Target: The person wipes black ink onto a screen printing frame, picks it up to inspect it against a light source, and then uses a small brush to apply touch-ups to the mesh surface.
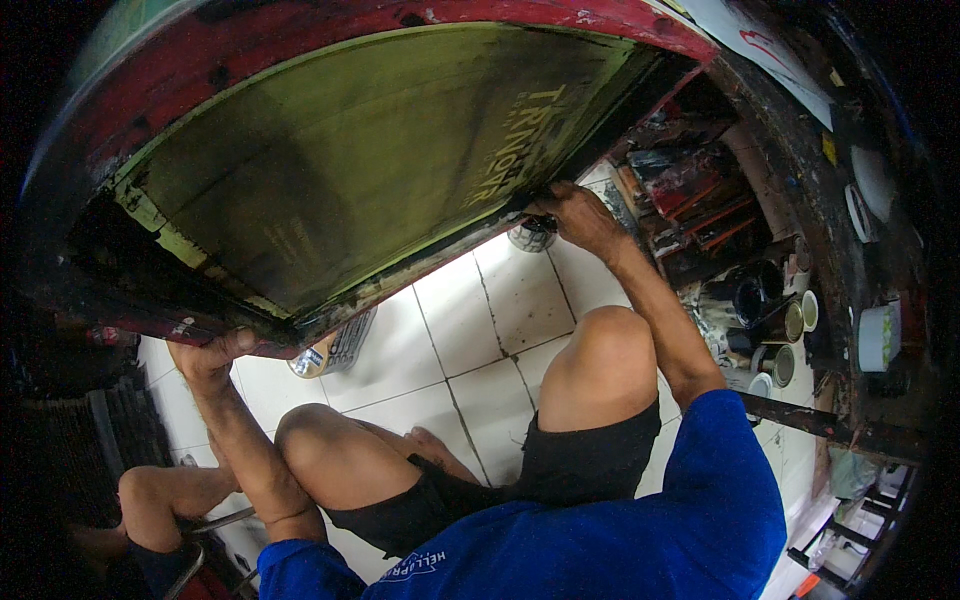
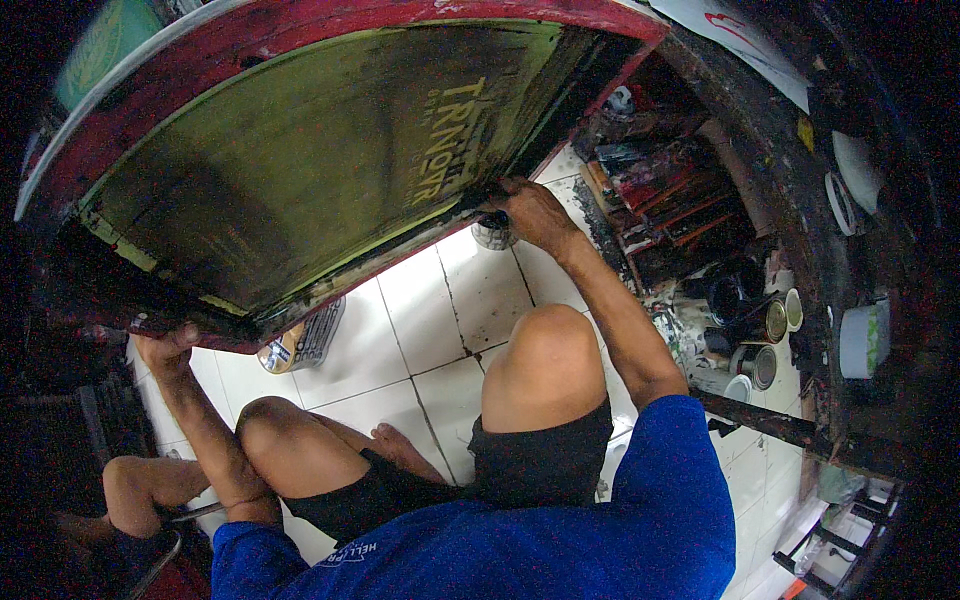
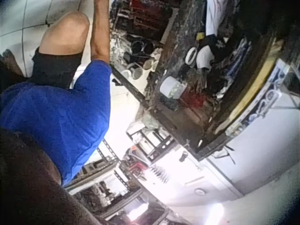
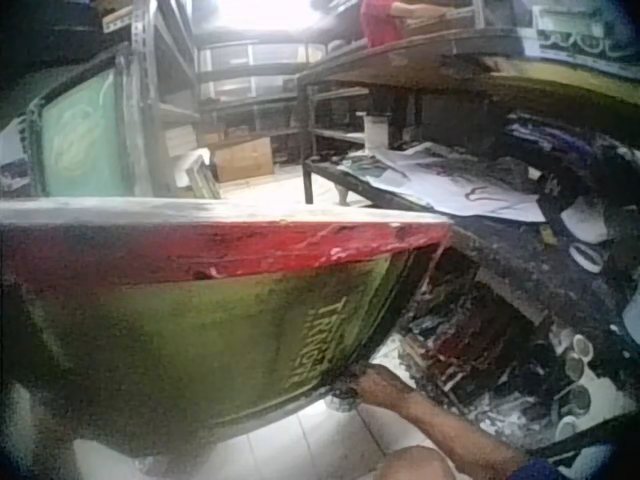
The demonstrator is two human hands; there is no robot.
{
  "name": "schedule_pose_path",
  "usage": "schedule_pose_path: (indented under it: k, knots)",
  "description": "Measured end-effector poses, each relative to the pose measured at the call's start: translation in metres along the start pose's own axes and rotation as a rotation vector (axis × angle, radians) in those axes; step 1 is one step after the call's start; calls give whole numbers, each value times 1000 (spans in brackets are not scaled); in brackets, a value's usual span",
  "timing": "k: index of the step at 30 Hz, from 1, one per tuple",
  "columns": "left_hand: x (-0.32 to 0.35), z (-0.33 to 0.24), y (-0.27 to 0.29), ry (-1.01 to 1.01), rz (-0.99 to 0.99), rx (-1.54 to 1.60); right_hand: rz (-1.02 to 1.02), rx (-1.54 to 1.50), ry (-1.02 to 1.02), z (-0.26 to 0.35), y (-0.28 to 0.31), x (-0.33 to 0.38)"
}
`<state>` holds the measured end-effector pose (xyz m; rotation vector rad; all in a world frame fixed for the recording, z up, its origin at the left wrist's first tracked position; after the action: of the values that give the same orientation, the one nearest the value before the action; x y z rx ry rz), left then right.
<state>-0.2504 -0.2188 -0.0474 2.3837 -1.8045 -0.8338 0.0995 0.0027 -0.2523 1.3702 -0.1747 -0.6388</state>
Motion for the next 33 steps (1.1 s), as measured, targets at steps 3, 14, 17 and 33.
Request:
schedule_pose_path:
  k: [3, 14, 17, 33]
  knots:
    - [-4, -3, -2, -1, 23, -23, 23, -4, -23, 11, 0, -15]
    - [-6, 3, -2, 45, -5, 44, 86, 33, -36, -11, -7, -2]
    - [-5, 4, 2, 35, 5, 21, 53, 92, -47, -5, -6, -6]
    - [-8, -5, -8, 64, -34, 98, 214, 108, -46, -14, -24, -6]
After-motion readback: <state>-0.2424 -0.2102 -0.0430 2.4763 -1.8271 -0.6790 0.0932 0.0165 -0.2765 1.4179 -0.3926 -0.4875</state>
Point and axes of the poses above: each hand's wrist, its own x-axis away from the middle knuckle, its own y-axis out of the back of the hand, z = x × y, the point moved 8 cm from there along -x, towards the middle knuckle, and after that the axes turned 8 degrees about z, right-handed, at the moved point
